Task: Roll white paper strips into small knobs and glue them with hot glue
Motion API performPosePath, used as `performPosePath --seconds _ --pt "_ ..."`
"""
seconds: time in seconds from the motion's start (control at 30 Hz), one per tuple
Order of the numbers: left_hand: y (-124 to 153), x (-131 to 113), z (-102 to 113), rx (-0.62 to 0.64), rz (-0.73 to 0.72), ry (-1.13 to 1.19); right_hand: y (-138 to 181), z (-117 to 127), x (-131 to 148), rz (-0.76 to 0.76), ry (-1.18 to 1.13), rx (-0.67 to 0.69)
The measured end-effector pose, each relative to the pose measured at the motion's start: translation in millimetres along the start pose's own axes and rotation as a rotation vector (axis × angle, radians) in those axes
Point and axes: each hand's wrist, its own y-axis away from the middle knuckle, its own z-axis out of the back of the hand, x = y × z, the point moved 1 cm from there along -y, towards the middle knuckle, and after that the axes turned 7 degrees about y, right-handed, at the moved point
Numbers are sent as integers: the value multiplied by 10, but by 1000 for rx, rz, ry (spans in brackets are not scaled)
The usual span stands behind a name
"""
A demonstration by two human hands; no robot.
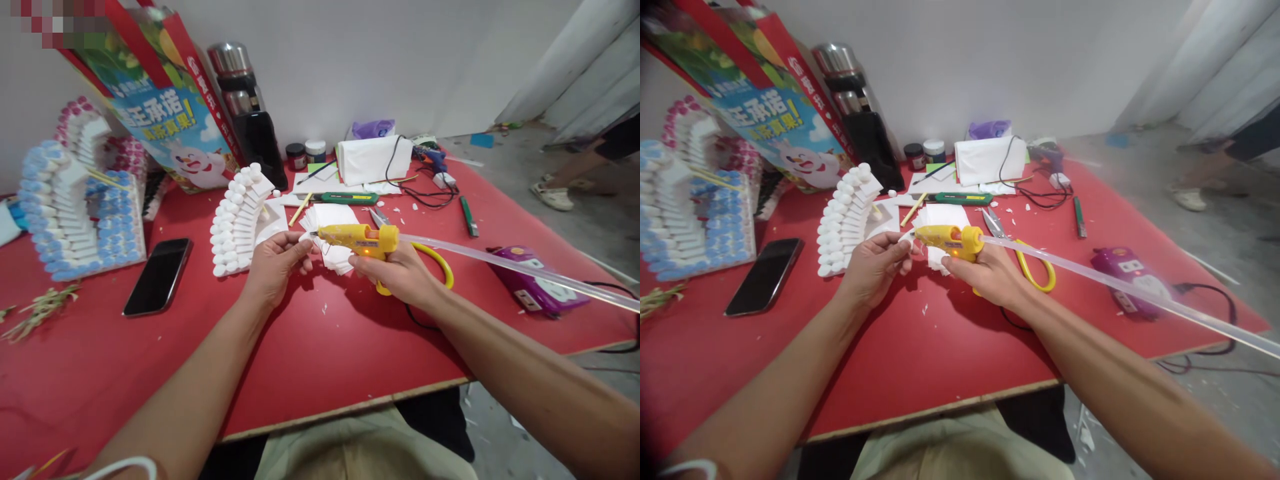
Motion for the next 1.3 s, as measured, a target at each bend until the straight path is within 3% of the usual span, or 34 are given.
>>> performPosePath --seconds 0.47,0.73,1.3 --pt "-13 -1 13 -28 -13 11 -3 37 -42 -52 15 -98" --pt "-7 -4 4 -37 -22 19 -10 -2 5 7 39 -19" --pt "-8 -13 8 -53 -10 12 -18 28 -22 -27 24 -107"
